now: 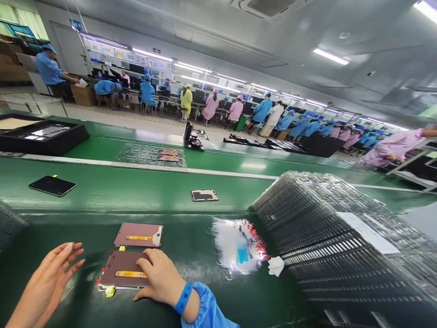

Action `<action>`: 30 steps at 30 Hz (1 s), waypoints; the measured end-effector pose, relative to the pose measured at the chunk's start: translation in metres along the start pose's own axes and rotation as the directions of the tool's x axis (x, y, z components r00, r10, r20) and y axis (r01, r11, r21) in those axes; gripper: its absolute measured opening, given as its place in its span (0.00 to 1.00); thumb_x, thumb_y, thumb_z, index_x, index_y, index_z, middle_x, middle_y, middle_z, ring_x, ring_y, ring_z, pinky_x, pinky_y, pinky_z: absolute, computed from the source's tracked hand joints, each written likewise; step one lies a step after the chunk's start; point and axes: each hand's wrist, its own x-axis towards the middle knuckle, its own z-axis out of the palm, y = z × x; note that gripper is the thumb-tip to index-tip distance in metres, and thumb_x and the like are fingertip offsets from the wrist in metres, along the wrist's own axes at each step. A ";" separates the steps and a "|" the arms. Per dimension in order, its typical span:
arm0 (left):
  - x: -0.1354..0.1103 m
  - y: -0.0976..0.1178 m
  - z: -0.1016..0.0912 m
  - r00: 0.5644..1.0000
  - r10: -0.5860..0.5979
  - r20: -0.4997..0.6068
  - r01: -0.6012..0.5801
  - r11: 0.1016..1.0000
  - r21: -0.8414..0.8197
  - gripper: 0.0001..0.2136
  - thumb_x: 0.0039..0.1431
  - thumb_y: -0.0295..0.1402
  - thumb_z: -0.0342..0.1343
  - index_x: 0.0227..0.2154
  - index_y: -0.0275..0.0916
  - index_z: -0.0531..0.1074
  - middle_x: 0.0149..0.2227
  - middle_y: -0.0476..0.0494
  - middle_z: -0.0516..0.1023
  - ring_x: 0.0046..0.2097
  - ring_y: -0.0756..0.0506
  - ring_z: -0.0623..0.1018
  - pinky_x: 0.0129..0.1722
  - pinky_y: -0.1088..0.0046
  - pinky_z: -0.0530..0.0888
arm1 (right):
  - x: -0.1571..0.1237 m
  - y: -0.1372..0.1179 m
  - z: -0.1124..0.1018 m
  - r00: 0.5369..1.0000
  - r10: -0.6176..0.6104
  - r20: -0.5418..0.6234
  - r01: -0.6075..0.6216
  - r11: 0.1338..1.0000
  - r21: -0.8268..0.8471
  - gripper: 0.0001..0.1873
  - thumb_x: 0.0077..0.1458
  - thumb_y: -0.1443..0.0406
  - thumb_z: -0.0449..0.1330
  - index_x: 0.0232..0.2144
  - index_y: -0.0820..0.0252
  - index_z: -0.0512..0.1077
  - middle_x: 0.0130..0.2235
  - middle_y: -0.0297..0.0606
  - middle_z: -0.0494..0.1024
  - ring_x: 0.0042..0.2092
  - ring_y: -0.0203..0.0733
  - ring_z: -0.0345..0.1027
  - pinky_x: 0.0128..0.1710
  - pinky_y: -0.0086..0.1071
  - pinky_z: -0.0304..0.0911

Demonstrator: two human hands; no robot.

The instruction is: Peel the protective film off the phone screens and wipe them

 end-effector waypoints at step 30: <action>-0.069 -0.021 0.090 0.811 -0.251 0.529 0.076 0.940 0.331 0.23 0.42 0.52 0.69 0.37 0.40 0.80 0.37 0.43 0.83 0.42 0.36 0.81 0.46 0.64 0.77 | 0.020 -0.021 -0.080 0.758 0.360 -0.544 -0.130 0.901 0.414 0.10 0.64 0.63 0.59 0.39 0.57 0.81 0.42 0.41 0.82 0.38 0.41 0.75 0.39 0.34 0.72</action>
